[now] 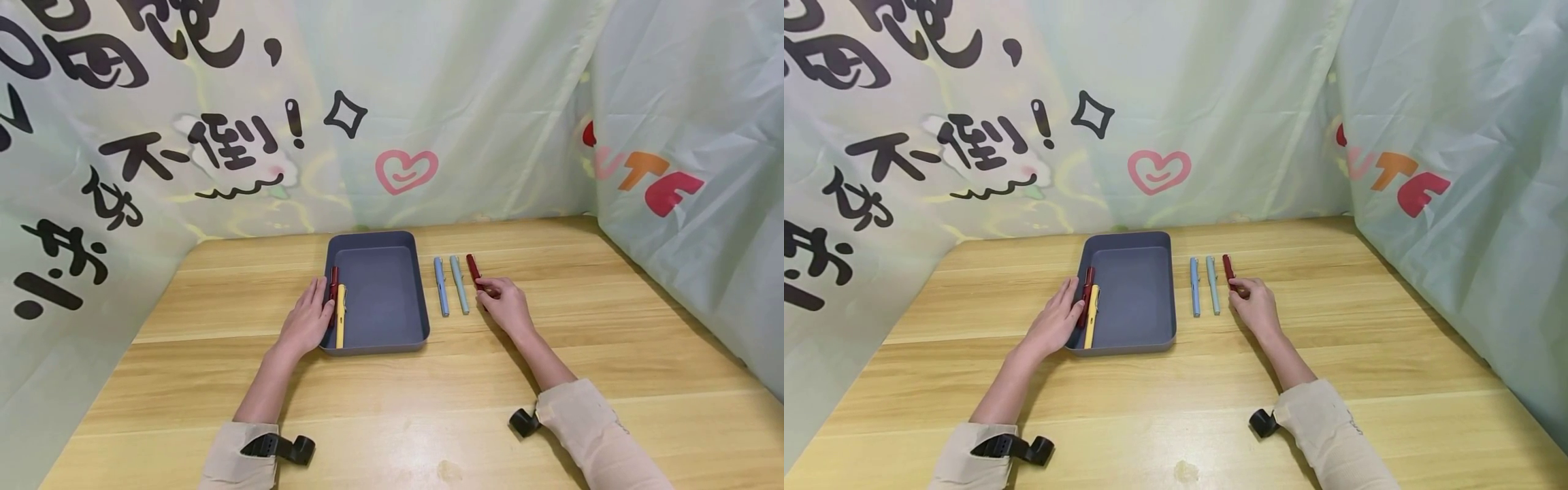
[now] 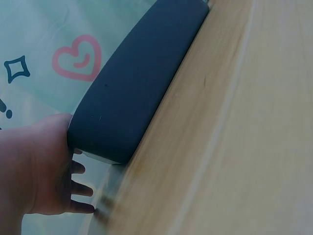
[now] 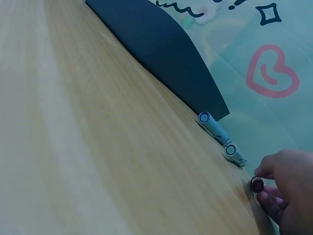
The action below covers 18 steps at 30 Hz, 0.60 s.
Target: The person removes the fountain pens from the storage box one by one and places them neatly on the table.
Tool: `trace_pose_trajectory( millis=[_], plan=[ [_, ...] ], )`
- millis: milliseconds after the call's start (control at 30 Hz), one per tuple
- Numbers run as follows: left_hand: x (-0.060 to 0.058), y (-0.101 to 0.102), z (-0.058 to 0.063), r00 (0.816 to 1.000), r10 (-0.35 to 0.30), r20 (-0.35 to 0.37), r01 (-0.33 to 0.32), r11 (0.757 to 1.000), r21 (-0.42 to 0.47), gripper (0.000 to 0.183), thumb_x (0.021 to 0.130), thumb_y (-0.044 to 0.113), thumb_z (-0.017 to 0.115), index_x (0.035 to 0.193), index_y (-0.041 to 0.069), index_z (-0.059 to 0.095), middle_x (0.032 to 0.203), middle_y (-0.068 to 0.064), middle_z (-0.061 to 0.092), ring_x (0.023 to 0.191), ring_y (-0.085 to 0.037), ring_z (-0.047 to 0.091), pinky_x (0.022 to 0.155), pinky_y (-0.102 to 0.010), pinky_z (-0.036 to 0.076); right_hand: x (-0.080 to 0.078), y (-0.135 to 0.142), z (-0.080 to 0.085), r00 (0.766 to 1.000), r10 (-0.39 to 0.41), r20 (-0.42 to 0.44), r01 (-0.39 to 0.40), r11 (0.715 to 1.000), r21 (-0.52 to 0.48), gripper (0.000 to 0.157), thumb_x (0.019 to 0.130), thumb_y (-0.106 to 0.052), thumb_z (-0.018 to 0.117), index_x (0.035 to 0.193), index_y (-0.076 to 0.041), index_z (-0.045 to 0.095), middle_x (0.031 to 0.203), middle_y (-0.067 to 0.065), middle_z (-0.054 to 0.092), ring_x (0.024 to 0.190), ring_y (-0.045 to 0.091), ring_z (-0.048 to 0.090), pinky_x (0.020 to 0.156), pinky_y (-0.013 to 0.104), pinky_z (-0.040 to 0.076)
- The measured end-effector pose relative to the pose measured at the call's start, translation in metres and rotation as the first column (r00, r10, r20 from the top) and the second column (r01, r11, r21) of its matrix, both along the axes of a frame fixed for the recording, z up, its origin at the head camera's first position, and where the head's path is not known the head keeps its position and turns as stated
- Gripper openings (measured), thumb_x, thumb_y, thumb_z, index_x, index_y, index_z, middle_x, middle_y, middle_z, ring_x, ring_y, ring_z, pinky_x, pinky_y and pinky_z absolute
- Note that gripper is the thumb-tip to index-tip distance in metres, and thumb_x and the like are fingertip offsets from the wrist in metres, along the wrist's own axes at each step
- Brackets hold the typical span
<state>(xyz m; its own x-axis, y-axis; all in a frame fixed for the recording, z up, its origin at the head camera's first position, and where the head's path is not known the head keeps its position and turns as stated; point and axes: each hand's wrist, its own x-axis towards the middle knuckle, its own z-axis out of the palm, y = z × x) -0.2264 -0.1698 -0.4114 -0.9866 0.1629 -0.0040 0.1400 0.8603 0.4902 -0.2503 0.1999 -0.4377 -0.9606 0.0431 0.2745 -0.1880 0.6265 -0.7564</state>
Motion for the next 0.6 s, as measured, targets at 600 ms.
trace_pose_trajectory(
  millis=[600],
  plan=[
    [0.0,-0.001,0.0,1.0,0.004,0.002,-0.004,1.0,0.0,0.056,0.101,0.031,0.026,0.148,0.007,0.006,0.151,-0.018,0.003,0.134,-0.038,0.012,0.101,-0.057,0.02,0.004,-0.003,0.012,0.999,-0.026,-0.028,0.025,0.999,-0.042,0.028,0.089,-0.005,0.058,0.116,0.002,0.062,0.11,0.021,0.053,0.089,0.033,0.059,0.066,0.038,0.053]
  ],
)
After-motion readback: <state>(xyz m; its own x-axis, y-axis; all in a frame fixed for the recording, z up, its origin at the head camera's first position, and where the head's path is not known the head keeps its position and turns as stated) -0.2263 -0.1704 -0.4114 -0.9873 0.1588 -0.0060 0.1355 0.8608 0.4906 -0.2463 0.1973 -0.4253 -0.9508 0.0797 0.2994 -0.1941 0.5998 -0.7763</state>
